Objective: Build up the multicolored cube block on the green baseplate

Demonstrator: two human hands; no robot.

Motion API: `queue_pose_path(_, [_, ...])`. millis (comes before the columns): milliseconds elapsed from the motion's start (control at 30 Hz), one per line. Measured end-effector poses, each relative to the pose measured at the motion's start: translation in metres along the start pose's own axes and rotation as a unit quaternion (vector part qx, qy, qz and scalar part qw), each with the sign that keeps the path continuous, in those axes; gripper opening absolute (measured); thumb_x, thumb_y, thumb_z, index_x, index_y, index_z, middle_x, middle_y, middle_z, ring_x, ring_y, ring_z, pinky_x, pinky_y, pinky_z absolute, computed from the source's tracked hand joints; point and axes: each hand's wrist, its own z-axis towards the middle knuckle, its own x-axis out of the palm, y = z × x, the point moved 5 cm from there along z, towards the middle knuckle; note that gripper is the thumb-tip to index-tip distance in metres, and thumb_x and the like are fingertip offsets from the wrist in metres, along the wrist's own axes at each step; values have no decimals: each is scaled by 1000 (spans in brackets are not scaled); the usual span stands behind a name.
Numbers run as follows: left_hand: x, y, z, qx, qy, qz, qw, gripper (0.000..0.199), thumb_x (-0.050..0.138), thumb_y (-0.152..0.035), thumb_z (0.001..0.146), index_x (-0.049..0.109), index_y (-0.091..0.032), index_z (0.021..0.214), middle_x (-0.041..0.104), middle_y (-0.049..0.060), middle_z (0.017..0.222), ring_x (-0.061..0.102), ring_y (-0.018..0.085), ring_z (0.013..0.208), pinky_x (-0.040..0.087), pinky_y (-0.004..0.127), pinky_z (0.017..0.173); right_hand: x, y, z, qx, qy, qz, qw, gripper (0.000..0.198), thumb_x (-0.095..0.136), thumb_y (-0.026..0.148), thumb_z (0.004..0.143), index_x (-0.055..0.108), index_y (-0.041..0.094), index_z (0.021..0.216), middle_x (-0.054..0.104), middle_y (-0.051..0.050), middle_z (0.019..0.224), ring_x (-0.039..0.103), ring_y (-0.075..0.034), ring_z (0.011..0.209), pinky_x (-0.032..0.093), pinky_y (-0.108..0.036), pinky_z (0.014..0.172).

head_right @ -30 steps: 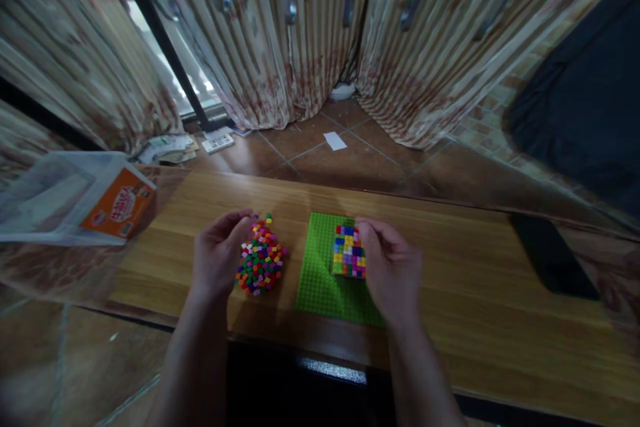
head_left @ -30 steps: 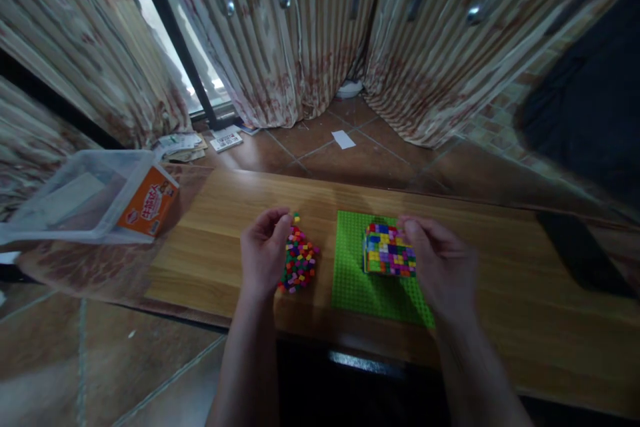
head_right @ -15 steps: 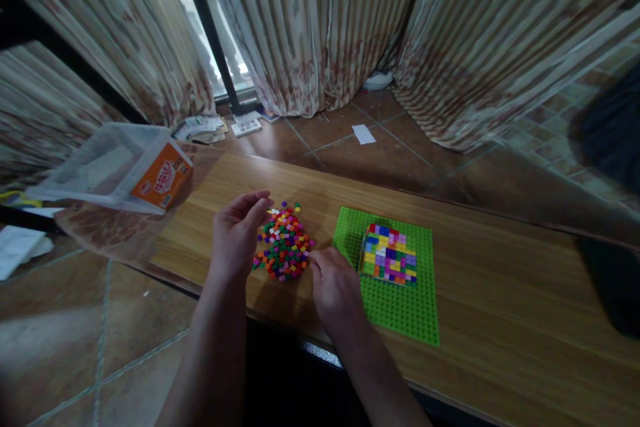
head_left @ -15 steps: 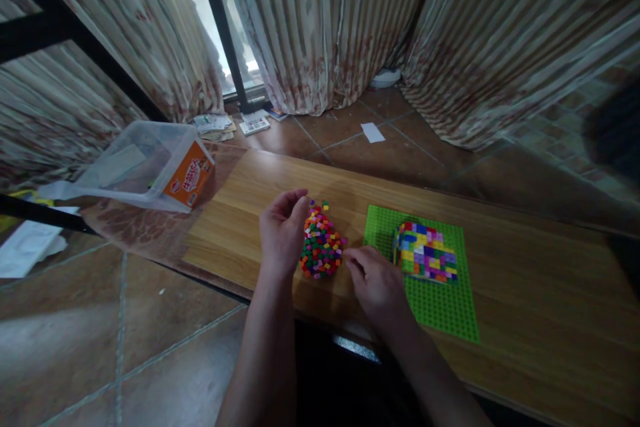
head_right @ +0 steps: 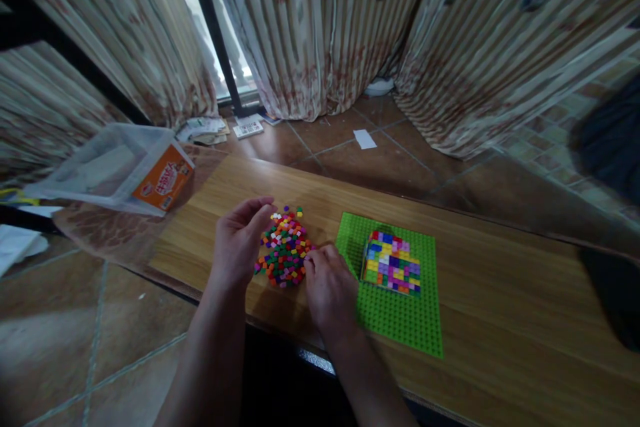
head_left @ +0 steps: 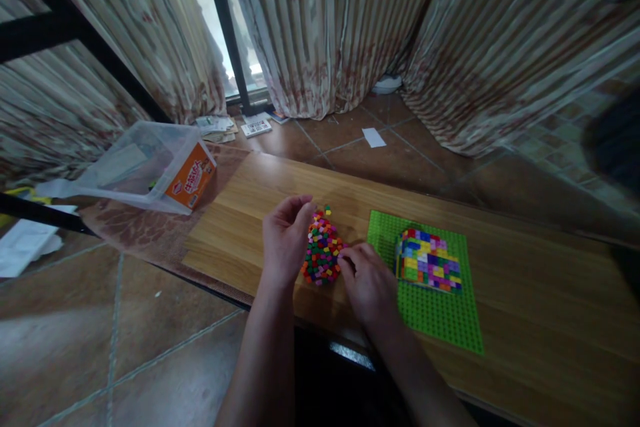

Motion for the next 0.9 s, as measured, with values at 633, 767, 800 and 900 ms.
queue_pose_path(633, [31,18,-13,-34,105,65,992,29,72,-36,74,71,-14,93,70,3,79,62,14,69,48,25,66,-132,-83,-1,179,-159,134,962,23,63,41,78,76,23,83,75,-5,79,69,-22,69,53,-34,65])
queue_pose_path(767, [63,31,-32,-20,189,97,977,26,67,-35,79,71,-16,95,70,4,80,63,16,72,50,26,66,-134,-95,1,163,-146,64,974,22,57,36,79,75,24,80,75,-4,77,68,-21,69,52,-35,69])
queue_pose_path(800, [71,35,-38,-27,209,102,972,27,66,-35,80,70,-16,98,70,5,80,63,16,71,50,27,65,-132,-94,1,160,-141,59,975,22,56,34,80,75,24,81,75,-4,79,68,-21,70,52,-35,70])
queue_pose_path(900, [89,47,-56,-51,237,131,961,34,66,-35,80,68,-16,108,70,7,82,61,16,65,48,27,59,-126,-87,4,150,-134,39,979,22,53,30,82,75,24,82,76,-5,84,69,-21,74,51,-34,72])
